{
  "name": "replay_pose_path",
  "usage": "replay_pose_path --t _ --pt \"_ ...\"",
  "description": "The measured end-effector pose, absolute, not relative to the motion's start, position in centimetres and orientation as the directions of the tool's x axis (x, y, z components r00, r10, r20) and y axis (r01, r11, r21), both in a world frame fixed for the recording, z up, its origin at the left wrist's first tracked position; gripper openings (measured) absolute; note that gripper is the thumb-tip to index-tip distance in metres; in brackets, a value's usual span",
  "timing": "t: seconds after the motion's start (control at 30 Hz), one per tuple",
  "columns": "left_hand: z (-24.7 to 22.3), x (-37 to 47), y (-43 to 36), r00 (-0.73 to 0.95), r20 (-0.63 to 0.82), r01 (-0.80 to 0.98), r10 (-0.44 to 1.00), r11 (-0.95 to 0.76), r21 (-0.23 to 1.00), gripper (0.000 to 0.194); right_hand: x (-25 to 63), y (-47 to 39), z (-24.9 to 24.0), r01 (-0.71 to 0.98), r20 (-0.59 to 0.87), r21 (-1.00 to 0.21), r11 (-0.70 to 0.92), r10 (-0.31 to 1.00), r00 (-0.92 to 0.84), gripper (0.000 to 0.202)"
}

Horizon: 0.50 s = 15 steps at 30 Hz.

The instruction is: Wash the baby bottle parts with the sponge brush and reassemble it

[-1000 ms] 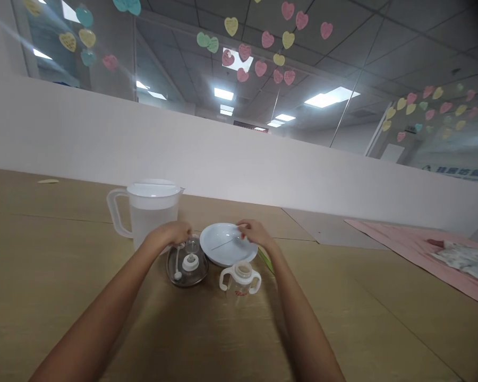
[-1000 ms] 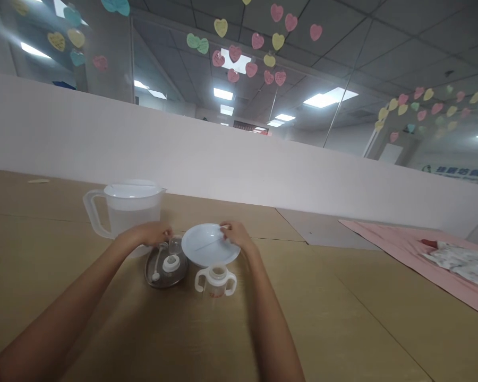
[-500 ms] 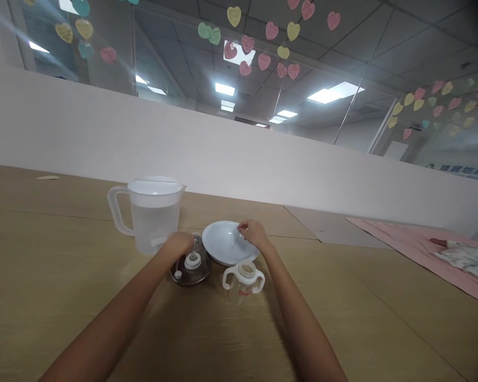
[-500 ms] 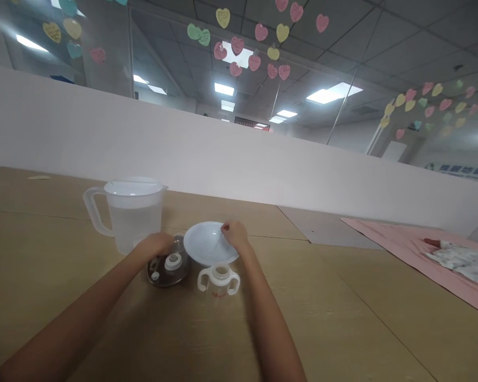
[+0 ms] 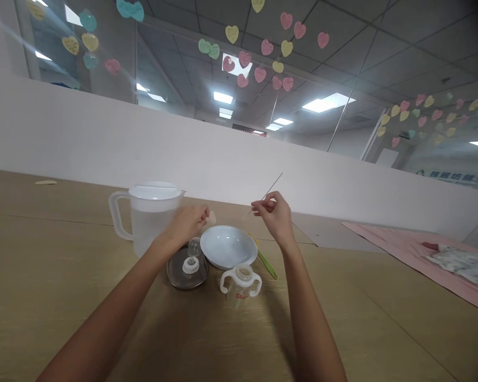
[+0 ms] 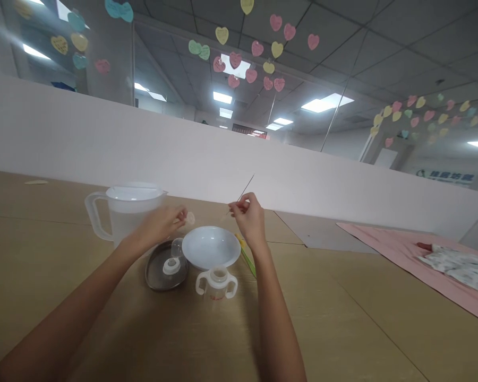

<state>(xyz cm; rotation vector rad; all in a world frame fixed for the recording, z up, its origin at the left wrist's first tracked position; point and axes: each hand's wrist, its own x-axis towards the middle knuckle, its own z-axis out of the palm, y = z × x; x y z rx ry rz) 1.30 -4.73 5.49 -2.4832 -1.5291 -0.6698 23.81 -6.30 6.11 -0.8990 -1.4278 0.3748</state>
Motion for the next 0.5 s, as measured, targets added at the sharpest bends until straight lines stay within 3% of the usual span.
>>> replay_pose_path --t 0.1,0.23,0.5 --pt "5.2 2.4 -4.5 0.374 0.585 0.686 0.719 -0.639 0.347 0.023 22.6 -8.2 7.4 0.130 0.728 -0.686 0.716 0.670 0.144 0.028" --pt "4.1 3.9 -4.0 0.372 0.615 0.401 0.696 -0.717 0.569 0.030 21.4 -9.3 7.8 0.077 0.750 -0.661 0.746 0.656 0.081 0.025" --pt "3.4 4.8 -4.0 0.366 0.579 0.200 0.729 -0.669 0.716 0.039 21.4 -9.3 7.7 0.159 0.780 -0.626 0.764 0.613 0.124 0.019"
